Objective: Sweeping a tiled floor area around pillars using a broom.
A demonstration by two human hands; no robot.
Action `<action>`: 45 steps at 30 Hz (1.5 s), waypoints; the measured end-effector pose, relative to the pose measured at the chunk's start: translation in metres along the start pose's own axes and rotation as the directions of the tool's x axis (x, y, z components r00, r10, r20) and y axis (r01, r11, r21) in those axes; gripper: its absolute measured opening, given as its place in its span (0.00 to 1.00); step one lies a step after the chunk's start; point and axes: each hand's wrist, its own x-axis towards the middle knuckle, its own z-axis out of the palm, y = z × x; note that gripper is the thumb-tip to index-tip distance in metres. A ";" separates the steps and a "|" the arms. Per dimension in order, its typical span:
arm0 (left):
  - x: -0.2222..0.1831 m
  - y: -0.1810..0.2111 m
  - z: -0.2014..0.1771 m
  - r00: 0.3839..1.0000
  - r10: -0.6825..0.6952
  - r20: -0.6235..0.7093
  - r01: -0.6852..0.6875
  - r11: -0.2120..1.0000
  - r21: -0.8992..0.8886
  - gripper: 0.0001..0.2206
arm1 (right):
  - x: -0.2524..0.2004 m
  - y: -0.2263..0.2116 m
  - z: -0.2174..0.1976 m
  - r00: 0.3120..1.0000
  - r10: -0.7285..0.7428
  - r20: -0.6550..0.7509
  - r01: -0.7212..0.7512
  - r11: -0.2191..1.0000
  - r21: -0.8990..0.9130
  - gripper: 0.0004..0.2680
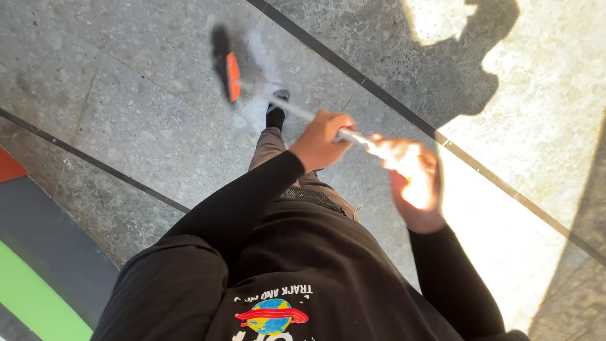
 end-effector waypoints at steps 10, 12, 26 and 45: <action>-0.018 -0.138 -0.071 0.973 -0.231 0.004 0.230 0.964 -0.136 0.10 | 0.081 0.095 0.111 0.856 0.517 -0.019 -0.481 0.782 -0.396 0.11; 0.009 -0.141 -0.077 0.995 0.037 0.096 -0.022 0.988 -0.156 0.08 | 0.103 0.083 0.128 0.968 0.149 0.204 -0.014 0.839 -0.545 0.12; 0.064 -0.019 -0.204 0.995 0.069 0.071 -0.067 0.997 -0.032 0.05 | 0.201 -0.010 0.232 0.933 -0.094 0.348 0.271 0.820 -0.504 0.11; 0.098 -0.138 -0.212 0.982 -0.181 -0.060 0.185 0.980 0.068 0.05 | 0.249 0.085 0.188 0.948 0.286 0.140 -0.154 0.797 -0.584 0.12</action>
